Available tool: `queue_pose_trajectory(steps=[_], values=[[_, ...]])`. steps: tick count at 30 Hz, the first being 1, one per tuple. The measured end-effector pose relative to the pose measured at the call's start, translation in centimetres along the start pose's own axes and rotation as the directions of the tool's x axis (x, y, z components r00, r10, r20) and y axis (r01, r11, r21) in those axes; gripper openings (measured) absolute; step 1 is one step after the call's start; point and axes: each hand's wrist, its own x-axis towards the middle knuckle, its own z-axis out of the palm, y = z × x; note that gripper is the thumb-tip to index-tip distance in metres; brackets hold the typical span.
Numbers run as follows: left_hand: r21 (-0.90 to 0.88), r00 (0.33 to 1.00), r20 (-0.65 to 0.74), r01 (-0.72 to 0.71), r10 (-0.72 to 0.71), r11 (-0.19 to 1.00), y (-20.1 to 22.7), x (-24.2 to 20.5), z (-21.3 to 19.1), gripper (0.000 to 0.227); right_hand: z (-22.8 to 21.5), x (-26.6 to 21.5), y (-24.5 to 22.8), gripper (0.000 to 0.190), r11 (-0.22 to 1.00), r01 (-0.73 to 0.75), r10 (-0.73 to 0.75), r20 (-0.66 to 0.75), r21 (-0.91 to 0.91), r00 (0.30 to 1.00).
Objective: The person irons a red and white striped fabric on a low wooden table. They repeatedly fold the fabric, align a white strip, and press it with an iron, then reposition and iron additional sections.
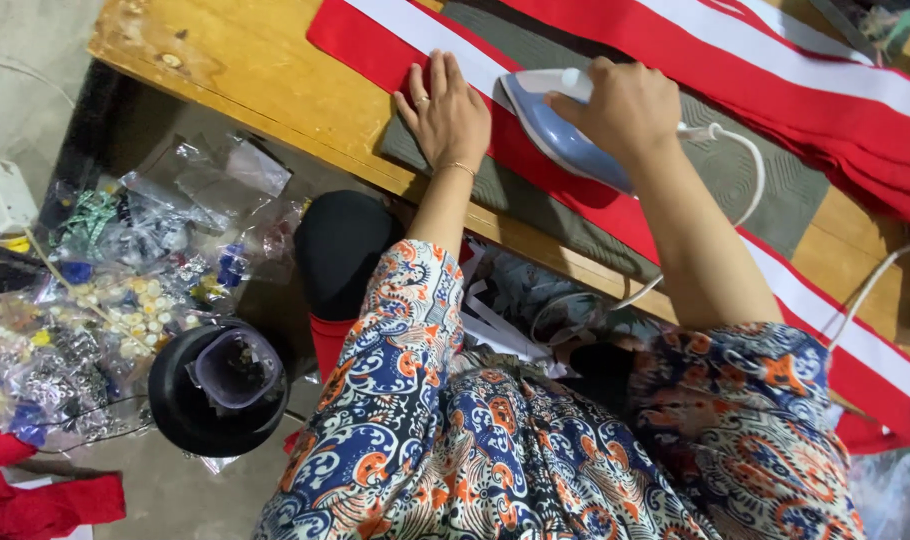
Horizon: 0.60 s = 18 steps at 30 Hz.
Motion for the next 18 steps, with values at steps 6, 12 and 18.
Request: queue_pose_trajectory(steps=[6, 12, 18], values=[[0.013, 1.0, -0.01, -0.03, 0.03, 0.999, 0.0, 0.0, -0.4, 0.07, -1.4, -11.2, 8.5, 0.072, 0.994, -0.081, 0.094, 0.22, -0.071, 0.971], [0.054, 0.996, -0.055, -0.063, 0.066, 0.997, -0.2, -0.1, 0.4, 0.073, -1.3, -23.3, 18.3, 0.067, 0.945, -0.173, 0.277, 0.399, -0.278, 0.874], [0.041, 0.997, -0.057, -0.042, 0.045, 0.998, -0.3, 0.0, 0.9, 0.07, -1.1, -24.4, 19.4, 0.071, 0.926, -0.174, 0.308, 0.403, -0.336, 0.862]])
